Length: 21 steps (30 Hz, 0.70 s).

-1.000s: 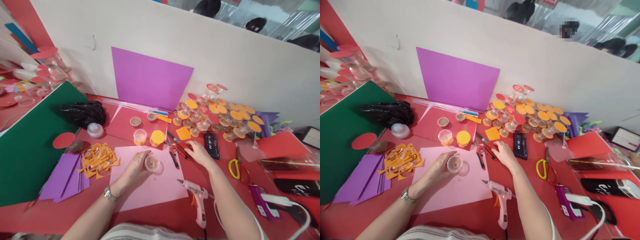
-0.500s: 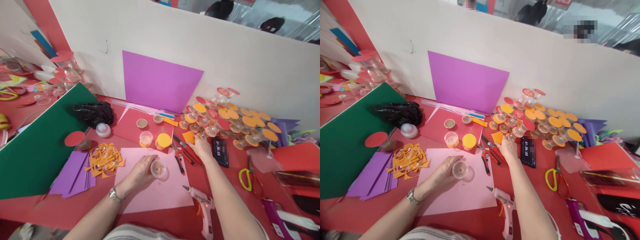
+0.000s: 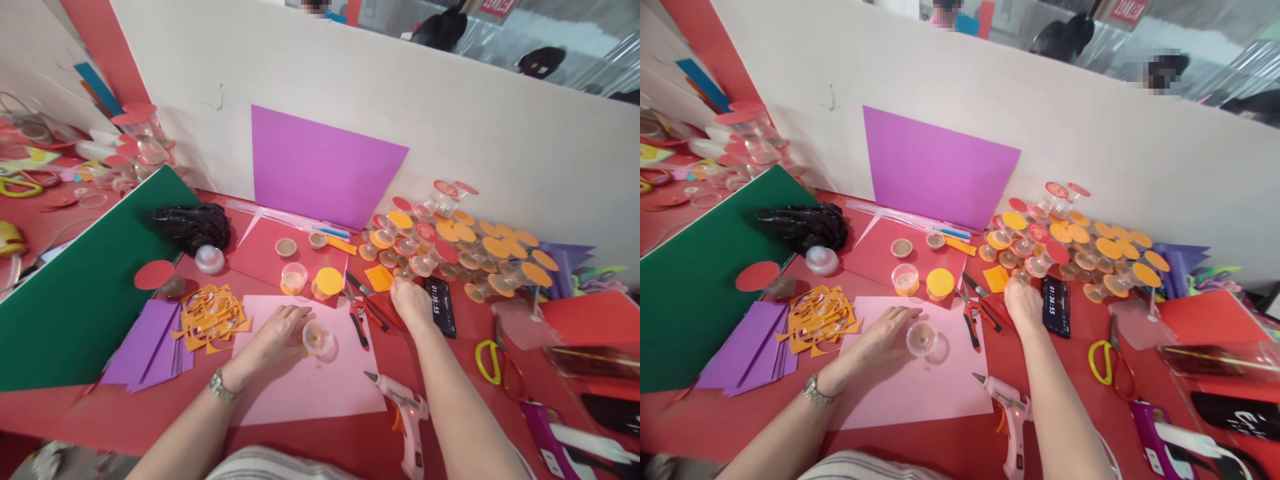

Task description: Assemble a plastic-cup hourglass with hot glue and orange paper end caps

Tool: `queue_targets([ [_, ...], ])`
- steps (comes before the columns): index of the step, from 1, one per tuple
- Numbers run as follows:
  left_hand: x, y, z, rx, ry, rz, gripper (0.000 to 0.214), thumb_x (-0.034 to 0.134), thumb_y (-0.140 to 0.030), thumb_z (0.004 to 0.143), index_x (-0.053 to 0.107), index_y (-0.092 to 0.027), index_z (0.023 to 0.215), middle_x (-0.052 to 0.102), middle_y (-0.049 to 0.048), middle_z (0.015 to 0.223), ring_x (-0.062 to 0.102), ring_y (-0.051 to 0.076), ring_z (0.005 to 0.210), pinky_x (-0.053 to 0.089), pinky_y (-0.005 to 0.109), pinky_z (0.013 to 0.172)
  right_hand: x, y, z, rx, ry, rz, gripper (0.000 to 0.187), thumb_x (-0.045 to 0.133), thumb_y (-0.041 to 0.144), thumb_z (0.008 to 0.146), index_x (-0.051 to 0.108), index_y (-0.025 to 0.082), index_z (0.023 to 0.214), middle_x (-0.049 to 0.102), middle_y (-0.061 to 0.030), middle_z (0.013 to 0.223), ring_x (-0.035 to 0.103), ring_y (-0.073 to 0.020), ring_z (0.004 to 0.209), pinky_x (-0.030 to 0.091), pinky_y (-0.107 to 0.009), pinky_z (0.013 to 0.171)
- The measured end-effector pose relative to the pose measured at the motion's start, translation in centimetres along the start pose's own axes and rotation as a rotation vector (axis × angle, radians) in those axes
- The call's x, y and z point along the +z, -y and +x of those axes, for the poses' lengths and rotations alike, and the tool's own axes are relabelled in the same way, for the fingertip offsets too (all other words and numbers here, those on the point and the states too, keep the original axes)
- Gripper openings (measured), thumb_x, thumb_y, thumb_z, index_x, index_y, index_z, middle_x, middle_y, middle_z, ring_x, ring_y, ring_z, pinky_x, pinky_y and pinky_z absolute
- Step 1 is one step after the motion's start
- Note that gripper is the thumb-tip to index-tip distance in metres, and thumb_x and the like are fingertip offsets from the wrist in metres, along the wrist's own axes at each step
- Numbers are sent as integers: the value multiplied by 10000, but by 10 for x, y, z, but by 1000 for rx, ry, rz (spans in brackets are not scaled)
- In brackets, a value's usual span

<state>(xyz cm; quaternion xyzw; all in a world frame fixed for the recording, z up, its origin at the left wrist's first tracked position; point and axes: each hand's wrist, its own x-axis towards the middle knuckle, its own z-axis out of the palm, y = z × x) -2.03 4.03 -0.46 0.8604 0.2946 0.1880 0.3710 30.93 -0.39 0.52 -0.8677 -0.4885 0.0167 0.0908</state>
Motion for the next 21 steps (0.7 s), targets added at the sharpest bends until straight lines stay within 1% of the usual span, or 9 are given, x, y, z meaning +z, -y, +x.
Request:
queue_targets([
  [2,-7,4,-1,11,24,48,546,606,-19,748,549,-210,1257,651,102,1214,586,277,1160,528,436,979,-11,3,-8,-3,-85,37,287,455,284,980,680,123,904,689,-156,948,640,-258,988,458,-436,953],
  [4,-14,8,-1,32,19,81,505,517,26,746,594,-222,1179,655,81,1185,583,259,1167,521,416,986,-23,4,-15,-4,-171,101,340,404,286,964,677,128,837,688,-195,921,632,-295,986,434,-443,947],
  [6,-22,12,-2,36,-21,90,451,489,23,754,612,-224,1111,656,70,1165,596,240,1147,518,393,982,-35,3,-24,3,-249,193,349,408,359,939,665,157,816,692,-186,931,628,-291,952,446,-415,896],
  [8,-28,11,-2,-14,-89,92,358,507,-24,796,610,-215,1080,650,75,1146,621,228,1090,528,373,948,-44,3,-35,19,-294,308,387,431,486,906,646,185,791,693,-143,850,630,-261,836,470,-370,790],
  [10,-33,6,-1,-95,-182,85,236,531,-108,855,610,-202,1057,651,74,1072,646,212,959,542,353,867,-48,7,-49,34,-285,437,461,454,616,862,629,199,772,668,-87,715,610,-221,675,470,-328,649],
  [12,-35,-3,1,-117,-226,21,151,544,-177,893,614,-190,1027,655,57,987,635,176,824,535,308,784,-48,17,-64,34,-237,571,514,482,695,823,622,202,779,647,-50,651,594,-192,590,464,-299,567],
  [14,-36,-13,4,-105,-237,-82,116,554,-208,903,621,-190,996,655,27,894,598,141,726,505,253,694,-47,32,-78,27,-184,690,528,517,720,801,620,202,818,662,-37,679,604,-175,581,481,-283,554],
  [17,-39,-29,11,-87,-249,-212,119,575,-270,915,633,-179,965,643,8,822,548,119,675,466,229,667,-48,59,-92,15,-120,813,508,588,709,765,607,205,821,652,-19,666,595,-154,559,486,-265,531],
  [21,-42,-42,15,-80,-227,-350,211,580,-352,929,626,-159,1002,652,22,826,531,119,671,440,225,639,-51,89,-101,-11,-50,894,455,626,662,760,596,209,787,643,-11,648,595,-149,560,484,-254,524],
])
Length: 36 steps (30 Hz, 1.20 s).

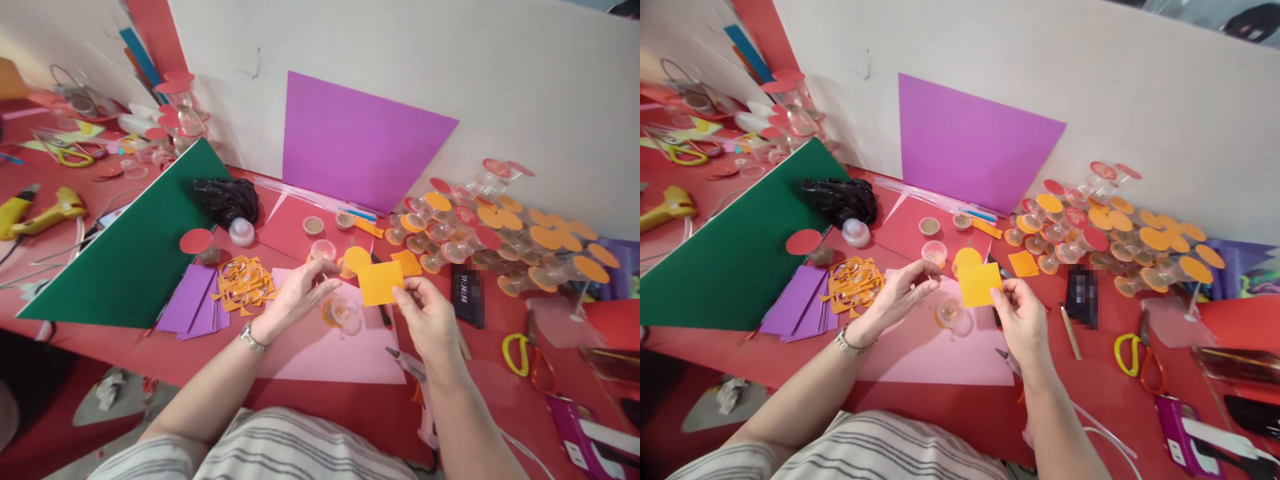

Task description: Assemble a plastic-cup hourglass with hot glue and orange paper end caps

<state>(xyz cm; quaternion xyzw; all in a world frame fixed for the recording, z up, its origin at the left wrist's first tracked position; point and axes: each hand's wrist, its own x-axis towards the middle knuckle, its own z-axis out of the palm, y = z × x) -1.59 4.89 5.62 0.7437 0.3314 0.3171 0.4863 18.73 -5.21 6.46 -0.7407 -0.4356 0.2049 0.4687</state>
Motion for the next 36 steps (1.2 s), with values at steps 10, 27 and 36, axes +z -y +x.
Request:
queue_targets([
  [10,11,-2,6,-39,-12,-112,37,622,-198,858,599,-170,868,609,-37,701,569,89,605,463,199,631,16,5,-25,64,106,4,406,600,616,788,578,215,727,577,16,580,544,-134,532,441,-235,508],
  [27,20,13,9,-154,115,11,75,607,-162,783,663,-158,833,563,-52,630,503,87,564,403,199,568,33,-12,-55,221,241,-18,482,522,670,783,435,243,577,407,52,449,399,-111,426,352,-222,409],
  [36,23,20,11,-158,113,-29,98,602,-162,782,664,-151,857,519,-68,604,471,73,545,386,189,549,32,-29,-50,195,283,-34,484,545,646,808,421,242,571,387,60,451,376,-107,437,315,-222,409],
])
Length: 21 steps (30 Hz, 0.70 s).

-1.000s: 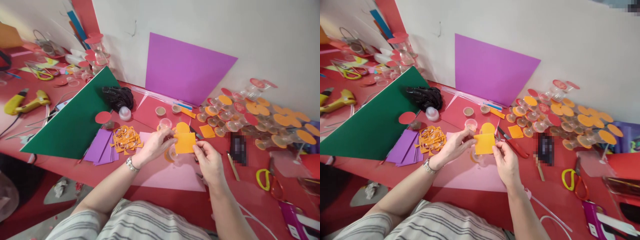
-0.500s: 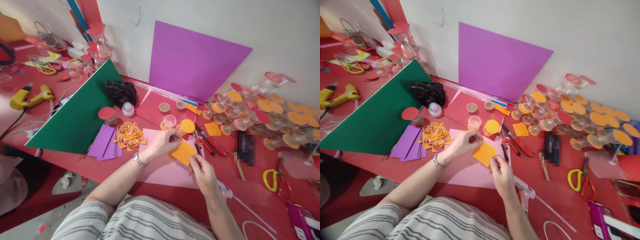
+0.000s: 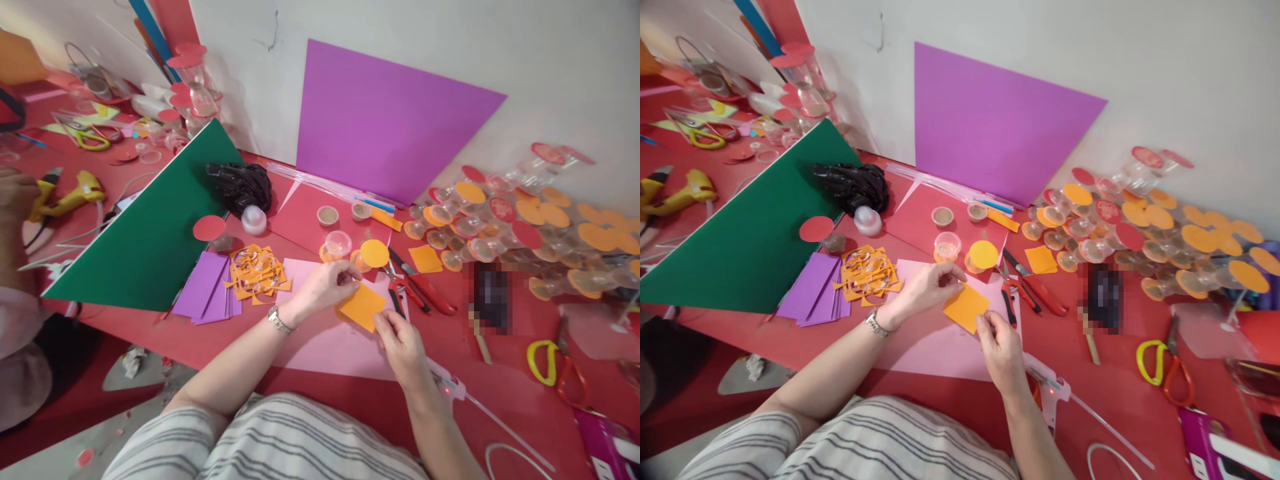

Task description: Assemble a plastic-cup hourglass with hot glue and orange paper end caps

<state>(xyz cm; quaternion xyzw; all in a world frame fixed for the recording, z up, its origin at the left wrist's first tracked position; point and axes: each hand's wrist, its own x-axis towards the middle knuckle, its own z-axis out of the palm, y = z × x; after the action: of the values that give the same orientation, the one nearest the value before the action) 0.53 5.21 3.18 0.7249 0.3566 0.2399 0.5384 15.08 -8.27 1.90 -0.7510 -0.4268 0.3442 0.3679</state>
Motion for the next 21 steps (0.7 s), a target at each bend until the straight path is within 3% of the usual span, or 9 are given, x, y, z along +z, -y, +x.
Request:
queue_targets([
  [11,2,14,2,-24,15,-105,111,619,-208,799,638,-150,892,535,-68,614,498,79,547,401,195,564,4,-9,2,-1,27,2,544,507,715,833,459,232,588,393,58,443,390,-106,406,323,-219,381],
  [14,-2,17,-1,-28,3,-133,165,607,-257,837,637,-144,954,591,-37,692,534,91,585,423,203,580,-2,-6,-6,-1,-54,-17,573,449,742,853,434,239,580,383,58,443,390,-109,406,336,-223,391],
  [16,-7,19,-2,-43,-9,-123,175,569,-234,858,638,-140,989,627,-12,759,556,96,615,445,208,605,-7,-2,-13,-37,-182,-57,563,427,733,873,425,243,596,393,55,461,393,-110,422,347,-225,411],
  [18,-11,21,-4,-43,17,-62,173,550,-196,853,648,-140,985,643,-4,775,563,101,633,456,212,630,-10,4,-18,-198,-317,-162,487,444,641,922,488,235,657,491,27,520,465,-124,467,395,-231,456],
  [21,-16,24,-4,0,113,51,179,561,-145,811,670,-149,953,656,0,796,570,111,683,465,216,674,-8,12,-18,-642,-374,-398,315,446,444,984,630,188,981,697,-95,854,667,-208,789,537,-316,709],
])
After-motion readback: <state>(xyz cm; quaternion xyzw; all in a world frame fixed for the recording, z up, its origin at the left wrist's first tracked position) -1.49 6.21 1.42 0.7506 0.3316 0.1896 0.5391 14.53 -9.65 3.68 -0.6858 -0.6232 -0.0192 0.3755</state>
